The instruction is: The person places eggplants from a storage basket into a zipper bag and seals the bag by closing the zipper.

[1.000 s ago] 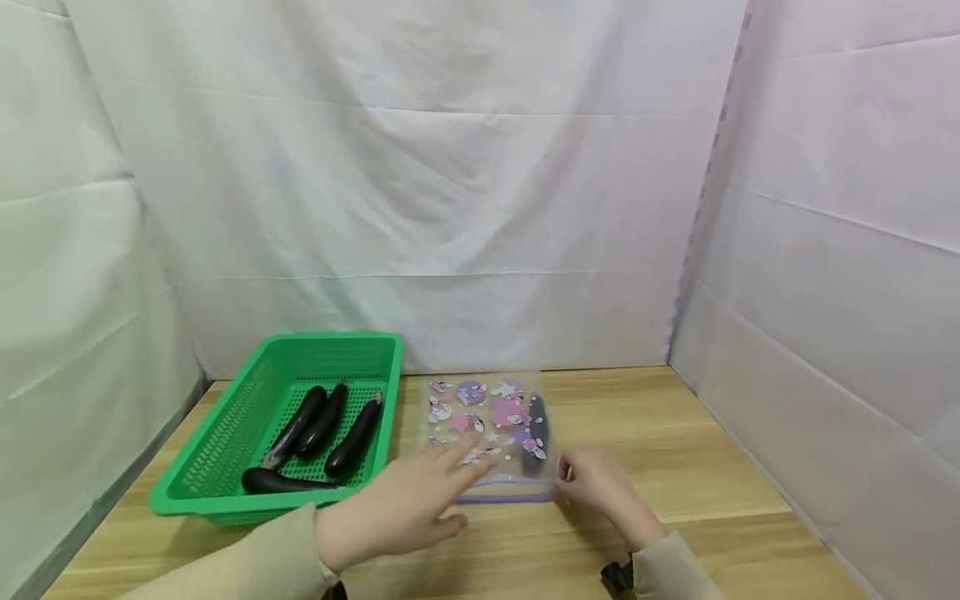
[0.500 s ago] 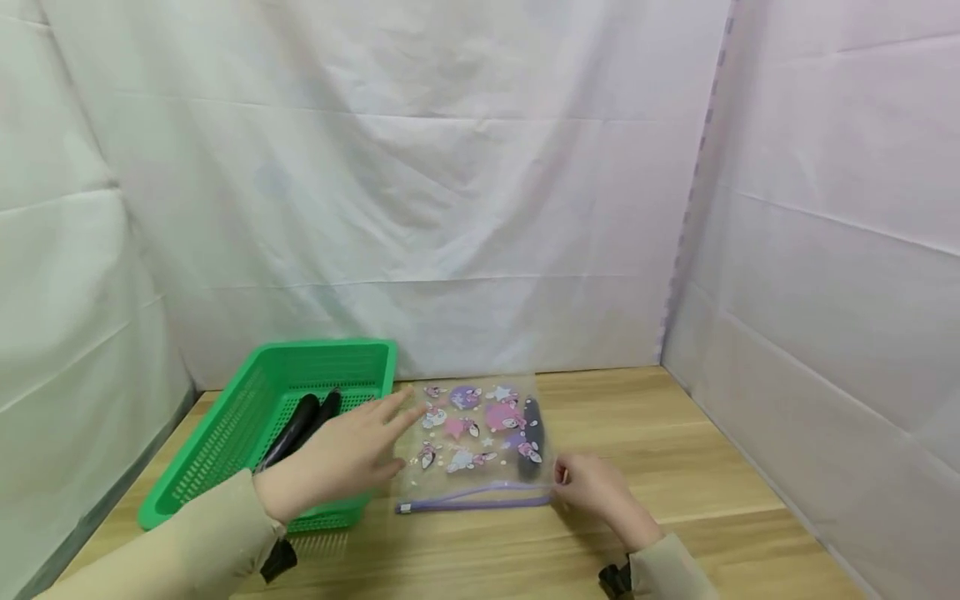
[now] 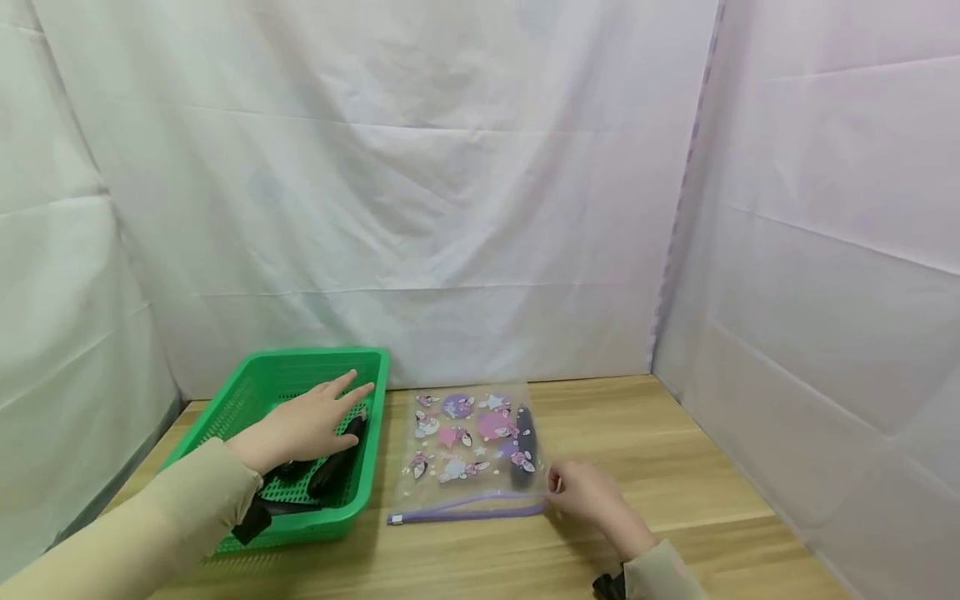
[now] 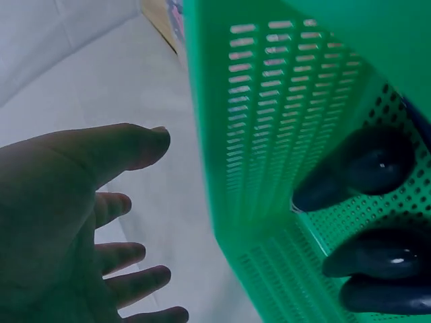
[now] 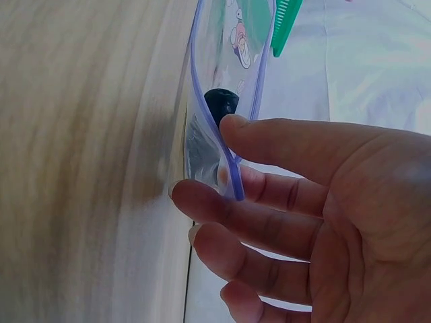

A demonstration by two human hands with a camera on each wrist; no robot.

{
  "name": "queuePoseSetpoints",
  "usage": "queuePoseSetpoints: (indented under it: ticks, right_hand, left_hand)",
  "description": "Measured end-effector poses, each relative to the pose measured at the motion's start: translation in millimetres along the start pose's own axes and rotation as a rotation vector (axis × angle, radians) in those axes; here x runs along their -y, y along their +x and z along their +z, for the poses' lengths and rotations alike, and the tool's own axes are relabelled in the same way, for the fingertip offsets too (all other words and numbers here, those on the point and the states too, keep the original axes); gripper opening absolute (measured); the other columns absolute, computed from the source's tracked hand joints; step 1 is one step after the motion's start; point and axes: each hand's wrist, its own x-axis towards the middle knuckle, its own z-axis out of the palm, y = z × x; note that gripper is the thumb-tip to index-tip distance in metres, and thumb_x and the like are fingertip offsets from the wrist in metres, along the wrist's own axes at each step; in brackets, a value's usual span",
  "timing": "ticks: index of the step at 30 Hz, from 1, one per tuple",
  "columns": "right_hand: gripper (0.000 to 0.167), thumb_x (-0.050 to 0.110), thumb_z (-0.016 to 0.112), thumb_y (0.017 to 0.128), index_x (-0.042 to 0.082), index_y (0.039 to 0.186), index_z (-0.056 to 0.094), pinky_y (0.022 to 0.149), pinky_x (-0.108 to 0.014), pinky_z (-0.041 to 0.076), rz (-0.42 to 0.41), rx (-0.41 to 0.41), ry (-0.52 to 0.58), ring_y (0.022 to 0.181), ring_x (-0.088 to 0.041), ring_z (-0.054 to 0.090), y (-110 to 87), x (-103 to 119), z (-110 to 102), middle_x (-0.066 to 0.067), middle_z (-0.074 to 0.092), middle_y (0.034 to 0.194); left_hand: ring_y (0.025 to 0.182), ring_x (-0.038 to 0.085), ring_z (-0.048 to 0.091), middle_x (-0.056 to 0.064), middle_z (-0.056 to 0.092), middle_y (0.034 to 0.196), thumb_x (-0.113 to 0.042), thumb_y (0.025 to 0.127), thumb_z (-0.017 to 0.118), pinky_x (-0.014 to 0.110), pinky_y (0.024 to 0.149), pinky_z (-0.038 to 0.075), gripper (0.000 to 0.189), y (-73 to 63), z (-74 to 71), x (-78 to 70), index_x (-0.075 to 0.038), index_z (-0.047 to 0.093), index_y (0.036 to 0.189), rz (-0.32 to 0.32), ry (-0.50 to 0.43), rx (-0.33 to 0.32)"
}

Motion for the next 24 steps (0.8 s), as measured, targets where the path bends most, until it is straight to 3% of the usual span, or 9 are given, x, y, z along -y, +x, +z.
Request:
queuePoseSetpoints:
  ticks: [9,12,15,17,19,22,24]
  right_hand:
    - [0.019,0.020,0.074,0.073,0.021,0.070,0.055,0.049,-0.029,0.036,0.019,0.018,0.032,0.052,-0.008,0.045,-5.5,-2,6,0.014,0.052,0.060]
    - [0.019,0.022,0.074,0.074,0.021,0.071,0.055,0.049,-0.030,0.037,0.026,0.012,0.034,0.052,-0.008,0.045,-4.2,-1,6,0.014,0.053,0.060]
    - [0.020,0.022,0.074,0.074,0.020,0.071,0.055,0.050,-0.030,0.036,0.031,0.009,0.032,0.052,-0.008,0.046,-2.8,-1,5,0.014,0.053,0.060]
    - [0.020,0.021,0.074,0.073,0.020,0.071,0.054,0.050,-0.029,0.036,0.032,0.010,0.029,0.052,-0.008,0.045,-2.2,0,4,0.014,0.053,0.060]
    - [0.020,0.020,0.074,0.073,0.020,0.070,0.054,0.049,-0.029,0.036,0.028,0.010,0.029,0.052,-0.007,0.045,-1.6,0,3,0.014,0.053,0.060]
    - [0.019,0.020,0.073,0.073,0.020,0.070,0.055,0.049,-0.029,0.036,0.018,0.009,0.029,0.052,-0.007,0.045,-0.3,1,2,0.015,0.053,0.059]
    - [0.019,0.021,0.074,0.073,0.020,0.070,0.055,0.048,-0.029,0.037,0.015,0.010,0.029,0.051,-0.007,0.045,0.3,2,2,0.015,0.053,0.059]
  left_hand:
    - [0.129,0.055,0.033,0.031,0.023,0.152,-0.033,0.087,0.071,0.063,0.091,0.039,0.077,12.2,8.1,16.9,-0.007,0.035,0.150,-0.065,-0.047,0.162]
    - [0.126,0.055,0.037,0.032,0.021,0.152,-0.030,0.087,0.072,0.061,0.088,0.042,0.077,17.5,12.9,24.0,-0.006,0.034,0.150,-0.092,-0.063,0.197]
    - [0.115,0.049,0.051,0.033,0.019,0.152,-0.026,0.088,0.071,0.053,0.078,0.046,0.077,21.9,18.9,30.2,-0.005,0.032,0.151,-0.116,-0.098,0.239]
    - [0.099,0.040,0.060,0.033,0.016,0.152,-0.024,0.088,0.071,0.047,0.069,0.045,0.076,24.0,23.3,32.7,-0.006,0.031,0.151,-0.134,-0.135,0.276]
    - [0.086,0.032,0.062,0.034,0.016,0.152,-0.022,0.088,0.071,0.044,0.066,0.044,0.076,25.3,27.2,34.2,-0.005,0.031,0.151,-0.144,-0.159,0.310]
    - [0.089,0.034,0.061,0.035,0.018,0.151,-0.019,0.088,0.071,0.046,0.067,0.043,0.075,26.7,30.9,34.7,-0.005,0.032,0.151,-0.151,-0.181,0.344]
    - [0.102,0.042,0.058,0.035,0.021,0.150,-0.019,0.087,0.072,0.049,0.071,0.043,0.074,27.8,32.7,34.6,-0.004,0.034,0.150,-0.141,-0.174,0.355]
